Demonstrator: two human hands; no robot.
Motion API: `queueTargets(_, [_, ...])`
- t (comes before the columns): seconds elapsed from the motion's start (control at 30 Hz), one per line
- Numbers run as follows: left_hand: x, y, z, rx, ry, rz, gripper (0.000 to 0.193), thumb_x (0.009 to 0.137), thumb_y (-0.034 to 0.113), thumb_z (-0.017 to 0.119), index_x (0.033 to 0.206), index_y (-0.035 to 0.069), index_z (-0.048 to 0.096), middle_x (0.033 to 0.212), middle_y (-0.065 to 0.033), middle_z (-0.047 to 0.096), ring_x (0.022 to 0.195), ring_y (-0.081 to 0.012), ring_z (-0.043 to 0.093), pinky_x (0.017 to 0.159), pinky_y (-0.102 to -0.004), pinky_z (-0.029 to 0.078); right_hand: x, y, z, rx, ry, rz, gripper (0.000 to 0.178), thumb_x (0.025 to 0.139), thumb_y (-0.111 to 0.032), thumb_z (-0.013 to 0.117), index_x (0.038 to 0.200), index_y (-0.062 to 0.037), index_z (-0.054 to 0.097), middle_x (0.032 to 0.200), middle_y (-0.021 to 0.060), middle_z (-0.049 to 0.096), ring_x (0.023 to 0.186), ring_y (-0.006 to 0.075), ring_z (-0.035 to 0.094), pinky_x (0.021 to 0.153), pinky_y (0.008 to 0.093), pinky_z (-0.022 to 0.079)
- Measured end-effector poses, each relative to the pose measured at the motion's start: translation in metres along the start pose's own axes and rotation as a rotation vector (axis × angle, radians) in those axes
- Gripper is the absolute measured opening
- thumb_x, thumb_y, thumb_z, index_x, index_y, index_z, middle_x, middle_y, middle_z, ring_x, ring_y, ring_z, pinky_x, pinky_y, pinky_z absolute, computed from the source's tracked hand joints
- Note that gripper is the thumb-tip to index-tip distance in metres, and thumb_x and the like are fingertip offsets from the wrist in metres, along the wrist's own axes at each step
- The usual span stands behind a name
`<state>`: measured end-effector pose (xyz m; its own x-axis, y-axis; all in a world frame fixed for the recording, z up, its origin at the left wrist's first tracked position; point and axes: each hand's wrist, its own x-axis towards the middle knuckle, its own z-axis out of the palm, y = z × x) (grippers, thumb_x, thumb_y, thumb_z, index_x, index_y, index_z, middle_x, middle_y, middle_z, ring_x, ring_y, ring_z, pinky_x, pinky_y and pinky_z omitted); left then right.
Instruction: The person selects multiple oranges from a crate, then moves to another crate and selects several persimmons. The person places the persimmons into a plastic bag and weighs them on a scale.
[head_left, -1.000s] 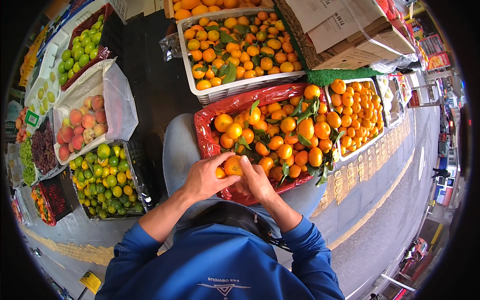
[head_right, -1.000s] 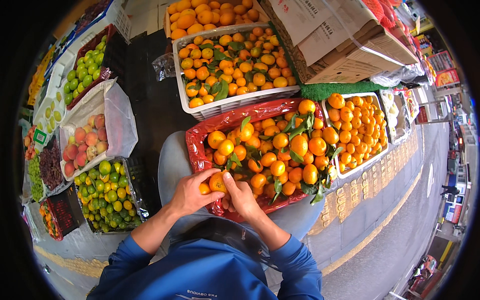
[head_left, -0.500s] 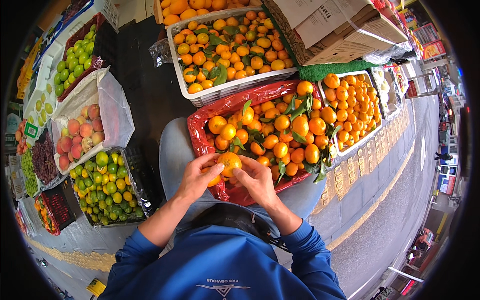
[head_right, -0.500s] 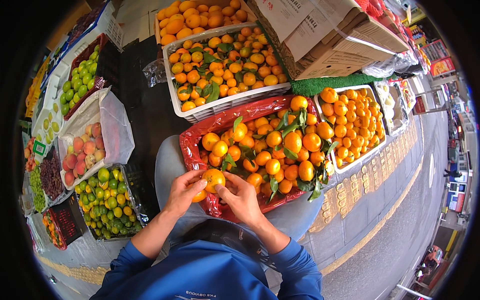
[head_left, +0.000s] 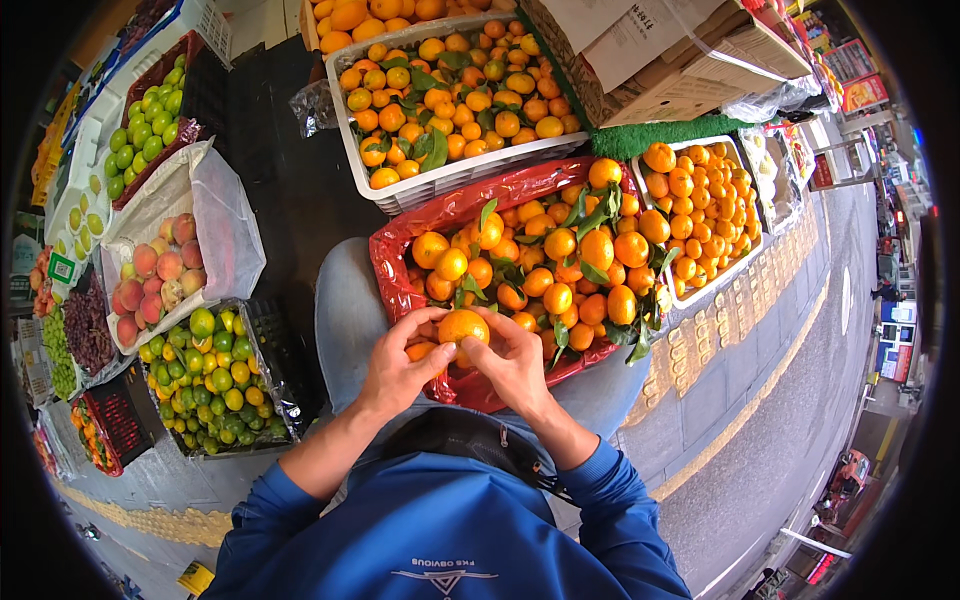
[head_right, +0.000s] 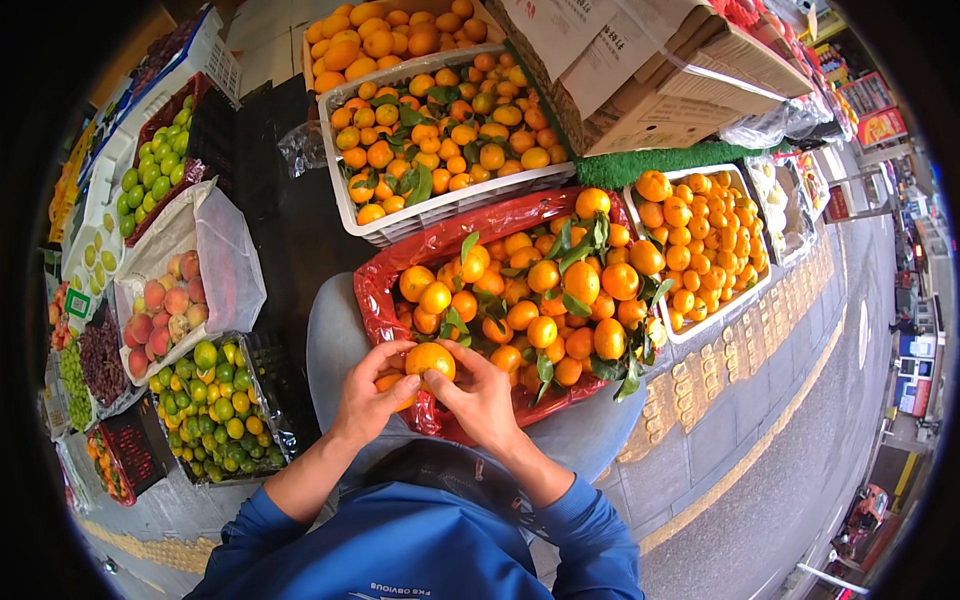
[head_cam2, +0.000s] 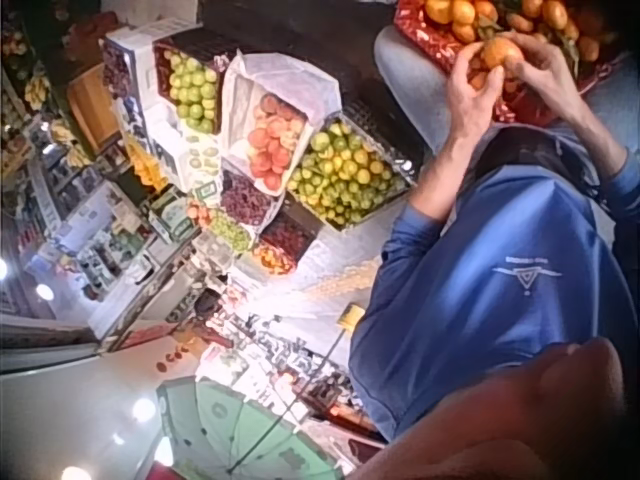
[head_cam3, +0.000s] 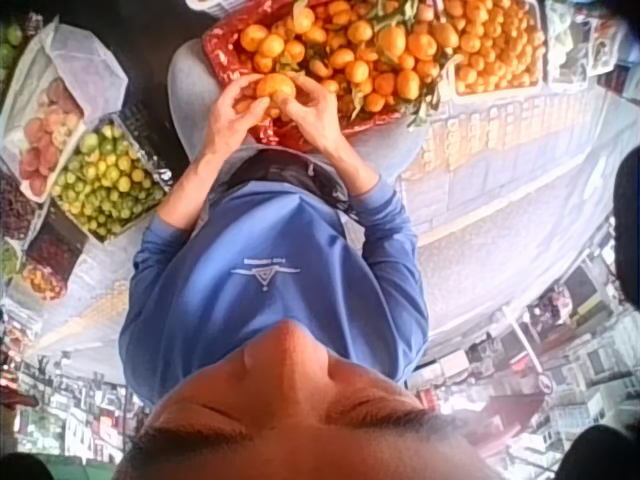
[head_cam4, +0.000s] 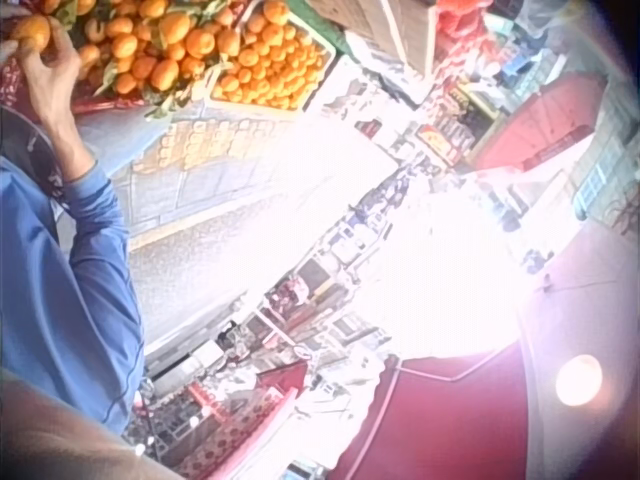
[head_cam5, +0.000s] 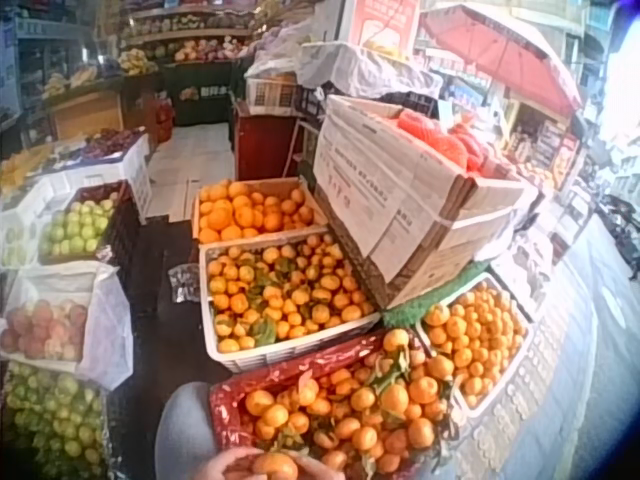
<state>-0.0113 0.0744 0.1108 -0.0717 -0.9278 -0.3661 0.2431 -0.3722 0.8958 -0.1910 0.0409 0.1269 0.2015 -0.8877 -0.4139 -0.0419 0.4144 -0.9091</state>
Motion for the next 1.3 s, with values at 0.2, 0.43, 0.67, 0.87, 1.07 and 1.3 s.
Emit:
queueTargets(0.2, [-0.004,0.002,0.004,0.05,-0.004,-0.004,0.046,0.095,0.011,0.072,0.136,-0.003,0.055,0.112,-0.0108,0.068,0.101,-0.0132,0.066,0.088,-0.028,0.056,0.0,0.002,-0.004,-0.14,-0.02,0.009,0.044,0.094,-0.014,0.068,0.132,0.0086,0.061,0.096,0.0089,0.072,0.085,0.0096,0.066,0.077,0.0241,0.054])
queueTargets(0.43, [-0.002,0.0,0.003,0.016,-0.012,-0.038,0.048,0.096,0.015,0.072,0.137,-0.004,0.056,0.114,-0.0109,0.069,0.103,-0.0122,0.065,0.089,-0.0271,0.055,0.0,0.008,-0.01,-0.076,-0.121,0.028,0.045,0.104,-0.015,0.048,0.141,0.0079,0.054,0.098,0.0116,0.07,0.082,0.014,0.067,0.077,0.0289,0.056])
queueTargets(0.67, [-0.003,-0.006,-0.004,-0.073,-0.033,-0.095,0.049,0.098,0.019,0.071,0.137,-0.006,0.055,0.117,-0.0116,0.069,0.106,-0.0133,0.065,0.09,-0.0278,0.054,0.0,0.006,-0.012,-0.094,-0.181,-0.015,0.046,0.107,-0.017,0.039,0.144,0.0063,0.052,0.097,0.0113,0.071,0.084,0.0161,0.069,0.08,0.0289,0.055])
queueTargets(0.87, [0.0,-0.013,-0.007,-0.078,-0.023,-0.057,0.05,0.097,0.017,0.071,0.138,-0.005,0.054,0.12,-0.013,0.068,0.108,-0.0148,0.065,0.093,-0.0289,0.054,0.002,0.013,-0.011,-0.096,-0.155,-0.053,0.044,0.11,-0.02,0.043,0.144,0.0056,0.052,0.098,0.0084,0.071,0.083,0.0122,0.066,0.08,0.0274,0.054])
queueTargets(1.07, [0.002,-0.024,-0.004,-0.215,0.054,-0.044,0.049,0.097,0.011,0.068,0.14,-0.002,0.049,0.121,-0.0137,0.067,0.106,-0.0187,0.068,0.093,-0.0319,0.055,0.01,0.035,-0.01,0.033,-0.118,-0.009,0.042,0.11,-0.02,0.047,0.142,0.0059,0.053,0.103,0.0096,0.072,0.09,0.0125,0.068,0.079,0.0268,0.055])
queueTargets(1.3, [0.01,-0.027,-0.009,-0.356,0.063,-0.156,0.04,0.104,0.025,0.053,0.139,0.006,0.05,0.117,-0.0172,0.068,0.088,-0.0208,0.07,0.077,-0.034,0.058,0.01,0.059,-0.026,-0.243,-0.036,0.013,0.039,0.102,-0.025,0.06,0.129,0.0023,0.065,0.1,0.0162,0.075,0.093,0.0187,0.071,0.084,0.0314,0.055])
